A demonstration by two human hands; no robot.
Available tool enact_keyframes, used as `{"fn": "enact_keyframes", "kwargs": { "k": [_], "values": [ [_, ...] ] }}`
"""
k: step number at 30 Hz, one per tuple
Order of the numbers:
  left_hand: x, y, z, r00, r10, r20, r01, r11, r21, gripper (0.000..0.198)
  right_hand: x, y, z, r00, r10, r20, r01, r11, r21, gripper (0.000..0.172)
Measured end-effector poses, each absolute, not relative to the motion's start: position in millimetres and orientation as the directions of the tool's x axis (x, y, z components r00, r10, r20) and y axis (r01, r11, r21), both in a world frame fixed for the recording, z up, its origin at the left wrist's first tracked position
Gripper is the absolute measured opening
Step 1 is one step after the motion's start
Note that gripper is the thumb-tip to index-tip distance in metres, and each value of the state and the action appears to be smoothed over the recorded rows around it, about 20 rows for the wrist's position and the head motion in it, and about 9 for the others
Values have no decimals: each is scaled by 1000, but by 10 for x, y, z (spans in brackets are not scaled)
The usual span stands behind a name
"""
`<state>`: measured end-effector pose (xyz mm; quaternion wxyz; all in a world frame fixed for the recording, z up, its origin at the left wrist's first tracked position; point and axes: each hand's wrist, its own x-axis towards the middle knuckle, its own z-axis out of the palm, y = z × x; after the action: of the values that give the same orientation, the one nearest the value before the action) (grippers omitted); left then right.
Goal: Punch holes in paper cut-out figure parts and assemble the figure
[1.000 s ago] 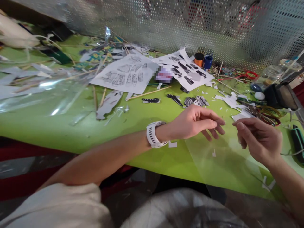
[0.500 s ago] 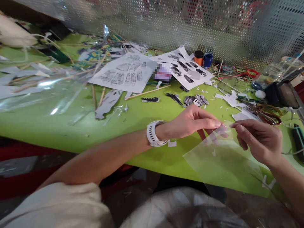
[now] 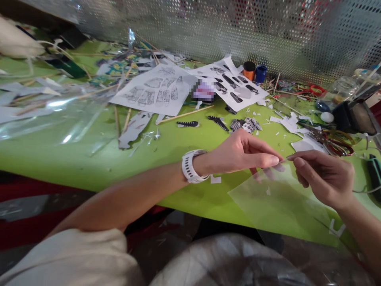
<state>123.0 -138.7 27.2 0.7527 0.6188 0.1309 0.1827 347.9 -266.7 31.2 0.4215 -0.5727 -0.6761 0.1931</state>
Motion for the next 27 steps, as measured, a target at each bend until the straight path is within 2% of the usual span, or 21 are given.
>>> {"fn": "enact_keyframes", "kwargs": {
  "k": [7,13,19,27],
  "values": [
    [1226,-1406,246,877,479,46,-110,107,988,20,3465,-2677,317,4,925,379,631,292,-719,8],
    [1232,-1448,230,852,517,80,-82,-19,996,16,3457,-2694,320,41,920,391,666,266,-697,8],
    [1242,-1411,214,892,450,45,-113,126,986,29,3481,-2669,290,85,908,411,671,253,-697,8],
    [1228,-1398,237,874,486,8,-77,122,990,29,3473,-2660,282,61,889,455,708,283,-647,8]
  ]
}}
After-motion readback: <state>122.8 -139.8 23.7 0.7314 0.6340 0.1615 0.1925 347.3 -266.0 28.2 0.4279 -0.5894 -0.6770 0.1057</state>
